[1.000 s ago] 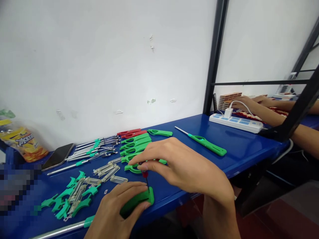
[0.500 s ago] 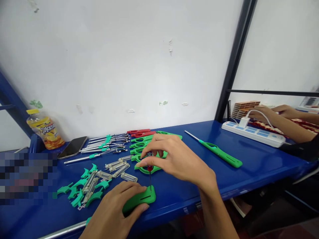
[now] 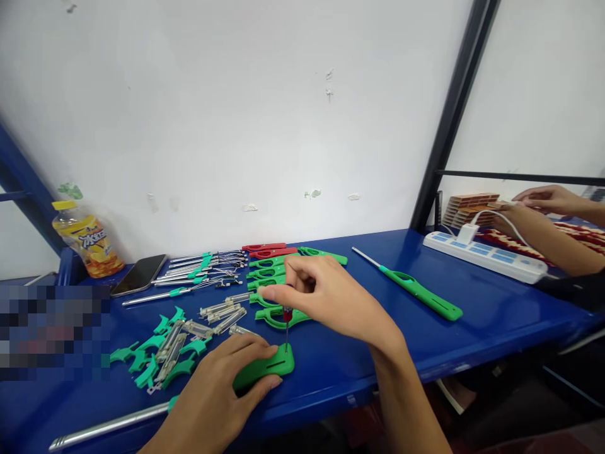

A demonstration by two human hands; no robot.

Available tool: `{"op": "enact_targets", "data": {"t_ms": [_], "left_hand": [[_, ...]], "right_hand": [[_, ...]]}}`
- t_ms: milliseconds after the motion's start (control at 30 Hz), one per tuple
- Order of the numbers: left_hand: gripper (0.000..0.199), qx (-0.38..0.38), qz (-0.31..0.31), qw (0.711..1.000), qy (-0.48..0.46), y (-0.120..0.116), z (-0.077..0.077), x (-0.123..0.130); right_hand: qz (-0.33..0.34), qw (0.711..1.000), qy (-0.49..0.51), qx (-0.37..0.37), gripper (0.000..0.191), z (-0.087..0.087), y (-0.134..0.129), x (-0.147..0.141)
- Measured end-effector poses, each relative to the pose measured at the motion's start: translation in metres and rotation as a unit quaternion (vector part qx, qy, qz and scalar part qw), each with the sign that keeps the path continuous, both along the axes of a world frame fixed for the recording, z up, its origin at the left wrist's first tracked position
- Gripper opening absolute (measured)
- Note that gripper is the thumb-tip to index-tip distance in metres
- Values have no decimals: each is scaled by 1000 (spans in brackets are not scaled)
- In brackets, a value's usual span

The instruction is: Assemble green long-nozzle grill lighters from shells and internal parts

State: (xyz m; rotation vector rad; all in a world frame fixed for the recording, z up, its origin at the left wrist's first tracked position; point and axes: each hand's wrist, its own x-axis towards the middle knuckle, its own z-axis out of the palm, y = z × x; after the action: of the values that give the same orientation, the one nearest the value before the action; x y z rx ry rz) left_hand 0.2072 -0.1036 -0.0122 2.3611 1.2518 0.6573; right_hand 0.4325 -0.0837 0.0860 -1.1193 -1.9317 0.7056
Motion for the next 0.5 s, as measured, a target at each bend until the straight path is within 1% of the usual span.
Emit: {"op": "enact_targets", "data": {"t_ms": [100, 133, 200, 300, 367, 433, 500], "left_hand": [[20, 11, -5, 1000, -4, 1, -3, -2], [20, 17, -8, 1000, -5, 1, -4, -2], [19, 28, -13, 999, -9, 2, -5, -4], [18, 32, -21, 999, -14, 2, -6, -5], [18, 29, -22, 999, -13, 3, -6, -6], [18, 31, -23, 999, -14, 4, -6, -6], [19, 38, -27, 999, -18, 4, -7, -6]], "right_hand": [[42, 999, -9, -24, 26, 2, -1, -2], [58, 998, -14, -36, 22, 3, -1, -1], [80, 996, -16, -44, 26, 5, -3, 1], [113, 993, 2, -45, 43, 7, -3, 7], [139, 988, 18, -66, 49, 7, -3, 11], [145, 985, 30, -88, 47, 6, -2, 13], [131, 985, 39, -103, 39, 5, -3, 13]]}}
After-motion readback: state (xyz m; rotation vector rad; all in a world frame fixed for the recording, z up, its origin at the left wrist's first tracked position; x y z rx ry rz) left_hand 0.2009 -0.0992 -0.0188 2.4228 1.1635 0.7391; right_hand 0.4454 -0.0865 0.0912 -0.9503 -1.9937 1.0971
